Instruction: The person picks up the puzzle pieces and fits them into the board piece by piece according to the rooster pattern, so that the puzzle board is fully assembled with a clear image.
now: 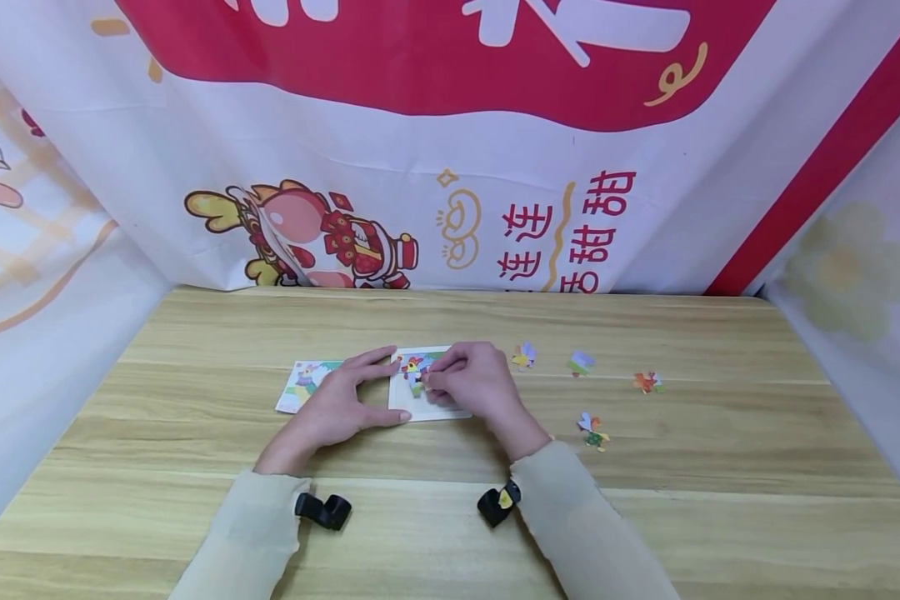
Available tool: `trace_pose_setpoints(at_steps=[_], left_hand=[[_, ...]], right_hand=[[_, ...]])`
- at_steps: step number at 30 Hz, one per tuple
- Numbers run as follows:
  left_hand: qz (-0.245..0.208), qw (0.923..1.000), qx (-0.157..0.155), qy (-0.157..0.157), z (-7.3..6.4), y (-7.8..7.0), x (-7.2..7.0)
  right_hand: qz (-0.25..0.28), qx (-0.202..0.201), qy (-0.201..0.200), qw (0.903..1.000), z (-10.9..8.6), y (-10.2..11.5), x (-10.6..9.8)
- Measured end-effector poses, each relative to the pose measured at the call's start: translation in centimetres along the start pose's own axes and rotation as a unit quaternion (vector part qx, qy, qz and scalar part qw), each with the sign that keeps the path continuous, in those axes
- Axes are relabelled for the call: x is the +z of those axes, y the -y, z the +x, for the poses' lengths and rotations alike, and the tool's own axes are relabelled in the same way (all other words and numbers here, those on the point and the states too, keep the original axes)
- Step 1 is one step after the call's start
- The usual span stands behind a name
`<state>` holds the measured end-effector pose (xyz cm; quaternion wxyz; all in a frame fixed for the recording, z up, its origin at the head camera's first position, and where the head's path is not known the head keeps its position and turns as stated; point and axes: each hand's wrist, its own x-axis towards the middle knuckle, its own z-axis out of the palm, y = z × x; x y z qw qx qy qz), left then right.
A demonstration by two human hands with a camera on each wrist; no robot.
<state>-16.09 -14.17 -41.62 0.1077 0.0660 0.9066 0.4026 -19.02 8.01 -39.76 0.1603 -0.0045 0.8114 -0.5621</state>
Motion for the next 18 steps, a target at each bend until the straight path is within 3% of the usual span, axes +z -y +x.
trace_pose_setpoints(at_steps=[8,18], left_hand=[[-0.007,1.0000,0.001,-0.003,-0.1,0.0,-0.1],[-0.002,0.9999,0.014,-0.009,0.0,0.2,0.0]], right_hand=[[0.007,0.037,-0.005,0.9993,0.6,0.3,1.4],[-0.033,0.020,-0.017,0.9991,0.6,0.7,2.0]])
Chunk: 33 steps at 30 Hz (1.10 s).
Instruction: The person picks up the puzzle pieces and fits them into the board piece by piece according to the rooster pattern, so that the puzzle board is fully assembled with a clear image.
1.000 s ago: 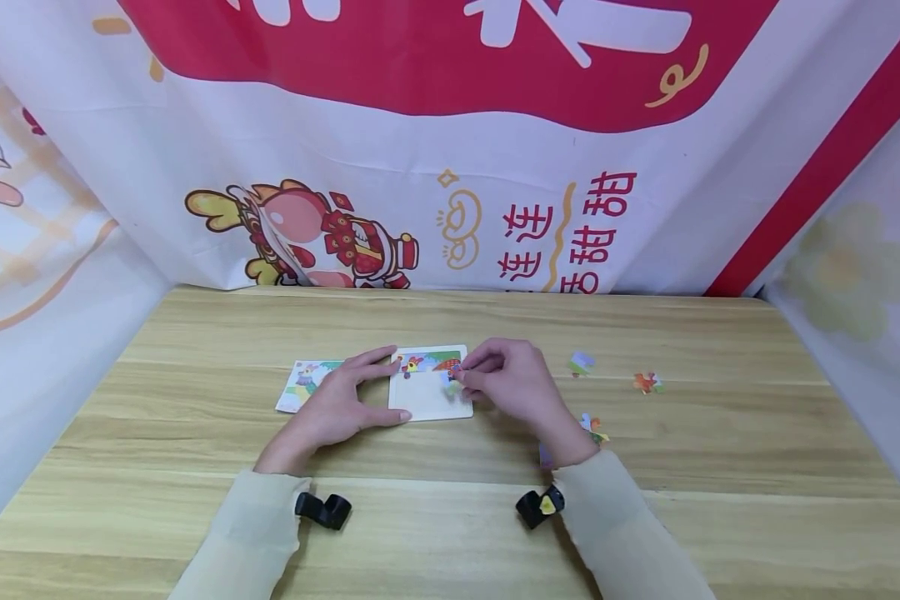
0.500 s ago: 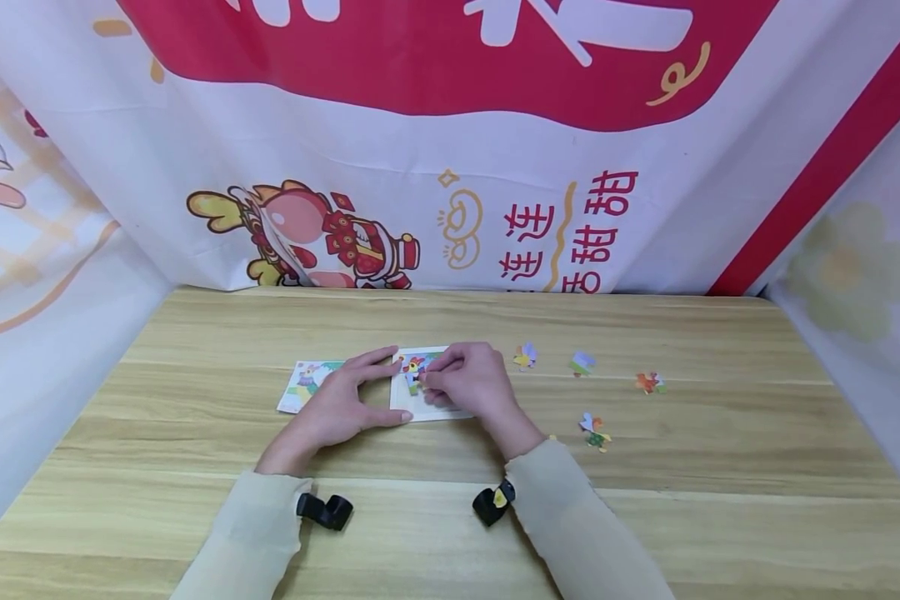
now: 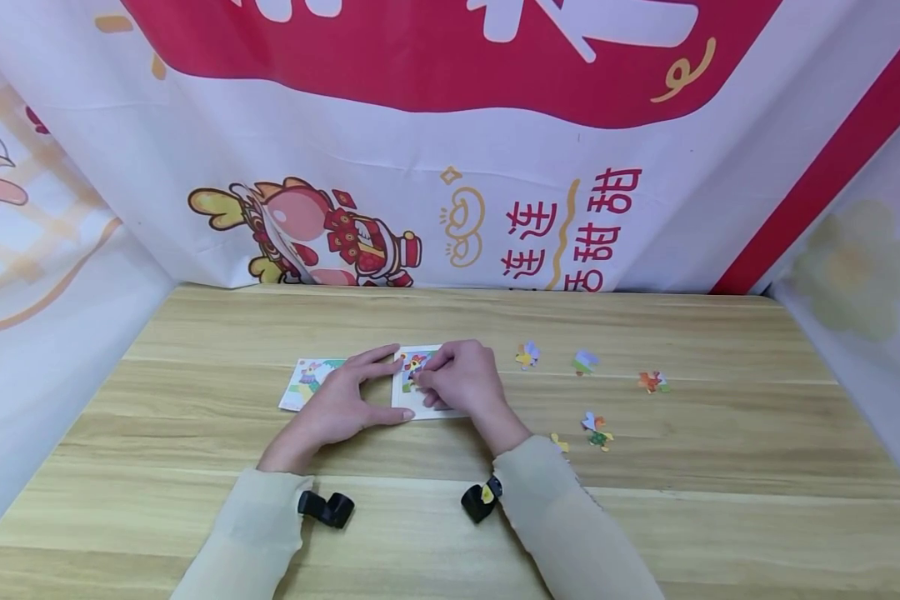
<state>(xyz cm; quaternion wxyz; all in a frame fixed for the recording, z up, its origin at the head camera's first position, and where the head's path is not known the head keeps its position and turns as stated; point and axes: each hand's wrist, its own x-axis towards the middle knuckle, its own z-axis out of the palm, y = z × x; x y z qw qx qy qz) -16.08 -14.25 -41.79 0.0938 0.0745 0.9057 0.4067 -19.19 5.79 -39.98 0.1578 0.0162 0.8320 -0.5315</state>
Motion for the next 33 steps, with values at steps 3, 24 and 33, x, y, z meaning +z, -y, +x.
trace_pose_setpoints(at_steps=[3,24,33], left_hand=[[0.000,1.0000,0.000,0.000,0.1,0.1,0.0],[0.012,0.9999,0.004,0.009,-0.1,-0.4,-0.2],[0.022,0.9996,-0.003,0.019,-0.3,-1.0,-0.3]], right_hand=[[-0.012,-0.007,-0.002,0.9999,0.1,0.1,0.2],[-0.101,-0.003,-0.010,0.9948,0.3,0.5,0.6],[-0.134,-0.007,-0.009,0.9910,0.3,0.5,0.5]])
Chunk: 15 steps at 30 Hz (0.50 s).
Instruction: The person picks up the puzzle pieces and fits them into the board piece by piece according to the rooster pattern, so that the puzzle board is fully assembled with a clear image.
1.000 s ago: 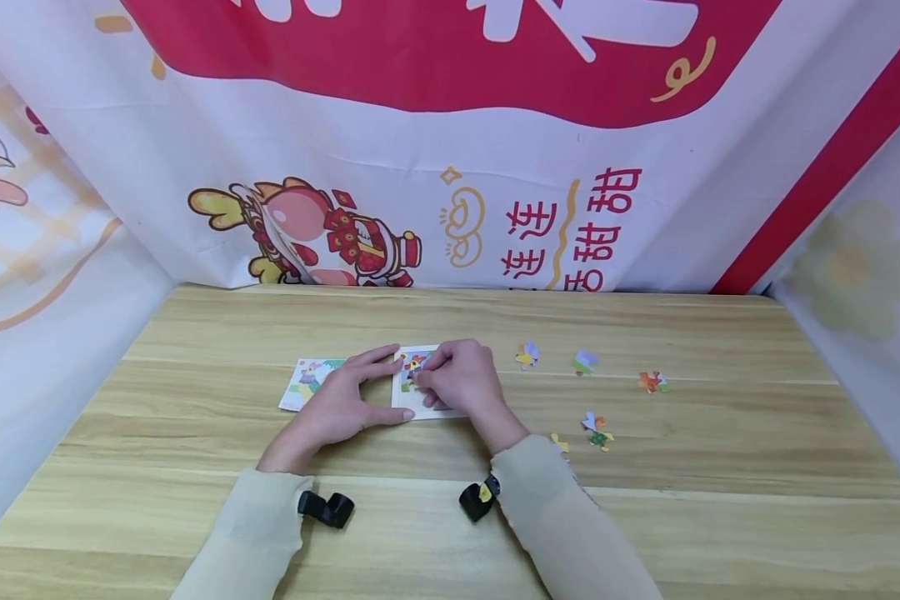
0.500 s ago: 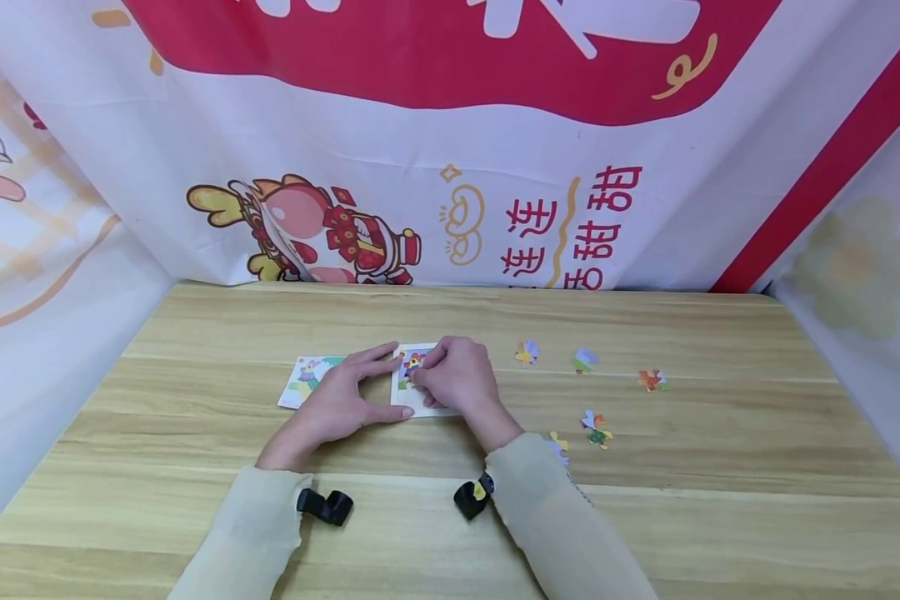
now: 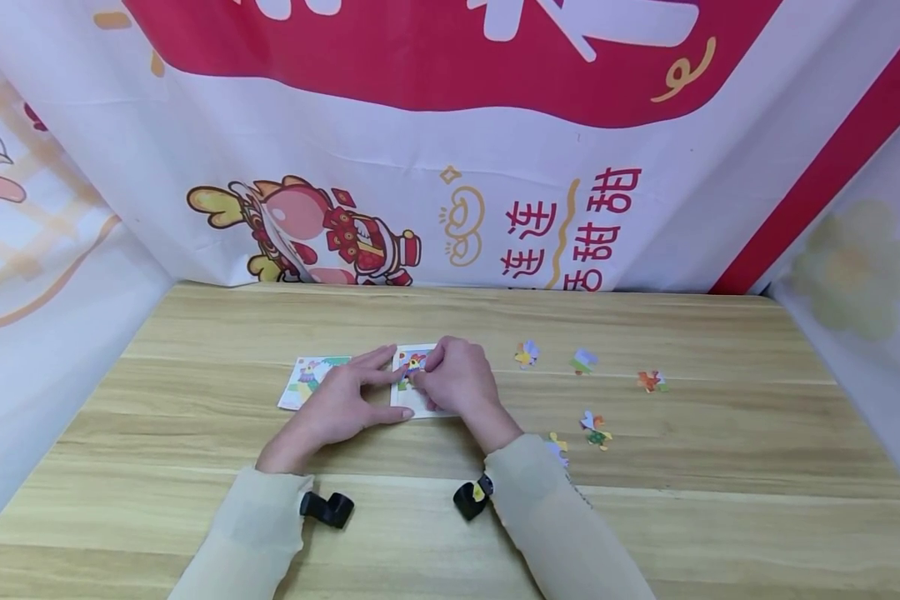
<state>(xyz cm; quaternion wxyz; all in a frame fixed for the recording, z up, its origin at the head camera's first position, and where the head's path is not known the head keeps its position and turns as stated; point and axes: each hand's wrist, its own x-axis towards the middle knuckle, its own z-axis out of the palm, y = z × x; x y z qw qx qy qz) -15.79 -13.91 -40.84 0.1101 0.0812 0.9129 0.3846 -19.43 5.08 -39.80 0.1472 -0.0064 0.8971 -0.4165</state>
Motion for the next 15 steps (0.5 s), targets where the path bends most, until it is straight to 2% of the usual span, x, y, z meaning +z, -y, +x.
trace_pose_setpoints(at_steps=[4,12,15], left_hand=[[0.008,0.9999,-0.004,0.008,0.02,-0.21,0.01],[0.009,0.9999,-0.008,0.008,0.07,-0.09,-0.12],[0.006,0.9999,-0.013,0.008,0.03,-0.11,-0.10]], right_hand=[[-0.021,-0.006,-0.001,0.9998,0.04,-0.14,0.04],[0.015,-0.043,0.015,0.9989,0.03,-0.68,-0.12],[0.011,-0.069,0.016,0.9974,0.01,-0.94,-0.30]])
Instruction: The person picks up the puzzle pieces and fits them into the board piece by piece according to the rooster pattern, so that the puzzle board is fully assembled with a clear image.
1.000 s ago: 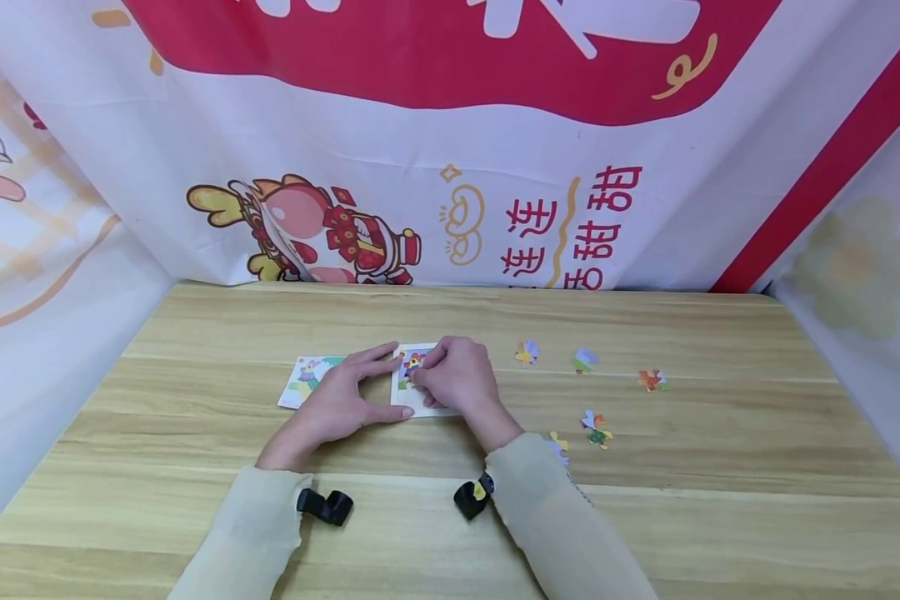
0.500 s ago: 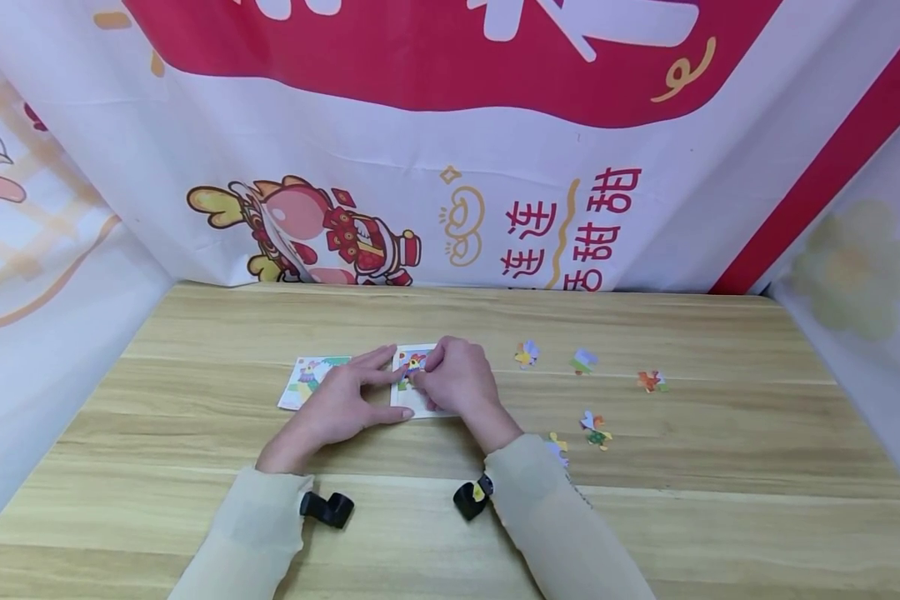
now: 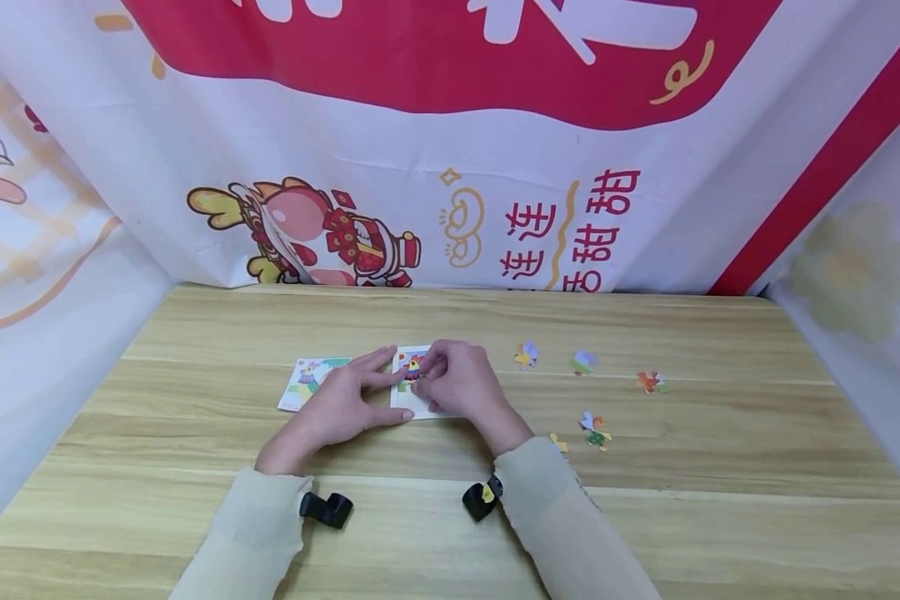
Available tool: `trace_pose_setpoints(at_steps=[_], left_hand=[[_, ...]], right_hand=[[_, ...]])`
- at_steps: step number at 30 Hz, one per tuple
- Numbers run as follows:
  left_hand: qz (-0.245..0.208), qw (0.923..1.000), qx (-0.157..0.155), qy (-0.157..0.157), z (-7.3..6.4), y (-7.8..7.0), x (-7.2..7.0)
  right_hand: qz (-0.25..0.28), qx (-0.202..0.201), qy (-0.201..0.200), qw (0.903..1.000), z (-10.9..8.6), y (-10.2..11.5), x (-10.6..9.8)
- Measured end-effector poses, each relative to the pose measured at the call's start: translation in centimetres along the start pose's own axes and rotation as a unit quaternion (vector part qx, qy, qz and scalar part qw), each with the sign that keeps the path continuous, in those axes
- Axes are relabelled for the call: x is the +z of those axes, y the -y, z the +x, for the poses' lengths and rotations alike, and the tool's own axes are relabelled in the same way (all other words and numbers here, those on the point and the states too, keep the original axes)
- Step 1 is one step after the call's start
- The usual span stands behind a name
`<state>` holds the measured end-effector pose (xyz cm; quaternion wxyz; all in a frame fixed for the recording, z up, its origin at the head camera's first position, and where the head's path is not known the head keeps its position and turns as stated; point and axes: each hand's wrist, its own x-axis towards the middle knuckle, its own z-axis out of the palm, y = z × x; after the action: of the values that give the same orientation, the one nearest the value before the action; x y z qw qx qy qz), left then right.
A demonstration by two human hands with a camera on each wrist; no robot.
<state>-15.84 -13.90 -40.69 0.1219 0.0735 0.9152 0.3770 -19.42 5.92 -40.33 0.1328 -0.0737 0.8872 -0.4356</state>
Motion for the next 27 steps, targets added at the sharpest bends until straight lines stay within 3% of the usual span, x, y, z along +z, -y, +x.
trace_pose_setpoints(at_steps=[10,27], left_hand=[[-0.005,0.9999,0.007,-0.006,0.01,0.08,0.09],[-0.002,0.9999,0.010,-0.007,0.11,0.03,0.03]], right_hand=[[-0.063,-0.063,-0.018,0.9959,-0.13,-0.04,0.03],[-0.061,-0.055,-0.012,0.9966,-0.16,-0.15,-0.10]])
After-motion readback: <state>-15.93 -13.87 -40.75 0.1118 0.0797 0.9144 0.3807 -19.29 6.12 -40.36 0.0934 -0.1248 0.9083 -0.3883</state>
